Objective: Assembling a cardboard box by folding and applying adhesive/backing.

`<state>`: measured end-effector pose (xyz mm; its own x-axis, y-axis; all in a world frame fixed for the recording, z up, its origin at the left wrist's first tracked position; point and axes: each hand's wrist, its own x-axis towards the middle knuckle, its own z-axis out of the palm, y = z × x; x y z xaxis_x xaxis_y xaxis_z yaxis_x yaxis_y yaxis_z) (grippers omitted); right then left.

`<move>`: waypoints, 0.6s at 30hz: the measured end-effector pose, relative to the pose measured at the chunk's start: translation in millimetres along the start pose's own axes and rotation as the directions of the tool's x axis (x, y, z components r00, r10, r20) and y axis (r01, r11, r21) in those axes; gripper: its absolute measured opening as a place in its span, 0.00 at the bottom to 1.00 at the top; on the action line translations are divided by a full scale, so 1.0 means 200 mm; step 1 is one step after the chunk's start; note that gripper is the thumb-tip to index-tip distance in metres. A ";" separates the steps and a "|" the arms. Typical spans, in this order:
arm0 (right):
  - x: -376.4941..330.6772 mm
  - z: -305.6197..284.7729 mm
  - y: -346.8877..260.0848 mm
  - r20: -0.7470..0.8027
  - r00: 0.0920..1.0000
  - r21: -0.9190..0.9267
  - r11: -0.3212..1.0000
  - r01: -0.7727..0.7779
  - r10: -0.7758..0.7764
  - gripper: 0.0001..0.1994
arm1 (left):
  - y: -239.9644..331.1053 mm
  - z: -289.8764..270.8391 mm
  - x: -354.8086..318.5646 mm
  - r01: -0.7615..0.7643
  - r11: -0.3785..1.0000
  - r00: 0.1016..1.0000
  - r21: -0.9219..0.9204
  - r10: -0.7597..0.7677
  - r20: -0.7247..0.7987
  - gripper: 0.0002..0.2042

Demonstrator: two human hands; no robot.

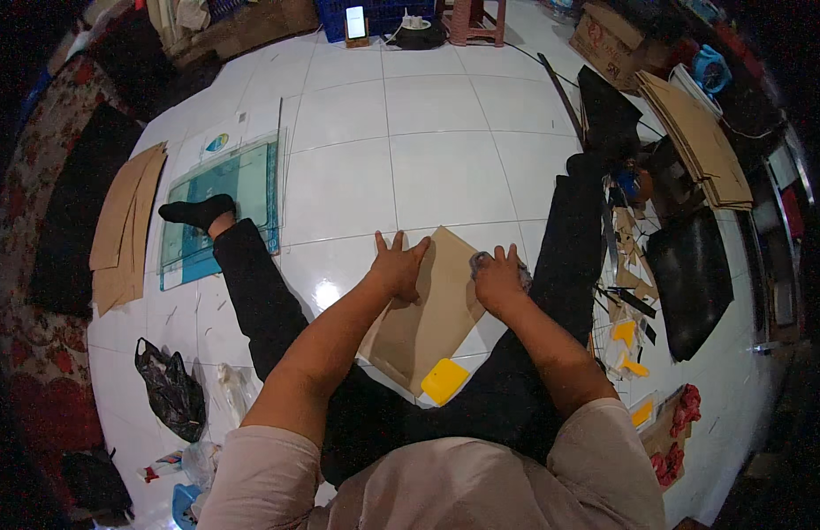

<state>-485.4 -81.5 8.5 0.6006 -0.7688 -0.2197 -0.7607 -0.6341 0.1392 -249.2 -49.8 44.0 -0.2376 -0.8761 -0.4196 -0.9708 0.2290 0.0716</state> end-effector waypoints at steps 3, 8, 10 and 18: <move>-0.04 0.06 0.03 0.007 1.000 -0.047 0.999 -0.017 0.018 0.15 | 0.02 -0.01 0.01 -0.005 1.000 1.000 0.026 0.005 0.007 0.65; -0.10 -0.01 0.01 0.072 0.997 -0.120 0.993 0.005 0.003 0.14 | 0.02 0.01 0.01 -0.007 0.999 1.000 0.044 0.007 0.019 0.64; -0.14 -0.04 0.03 0.080 0.997 -0.120 0.993 -0.007 0.017 0.14 | 0.02 0.01 0.01 -0.026 0.999 0.999 0.046 0.025 0.021 0.64; -0.50 -0.50 0.34 -0.539 0.720 0.621 0.784 -0.013 0.438 0.10 | 0.06 0.09 -0.19 0.142 0.932 0.957 -0.332 -0.215 -0.193 0.57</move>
<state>-573.2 -56.0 137.7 0.2314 -0.8761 0.4230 -0.7571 -0.4352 -0.4872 -250.5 -6.6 43.9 -0.0254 -0.9699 -0.2424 -0.9500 -0.0521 0.3080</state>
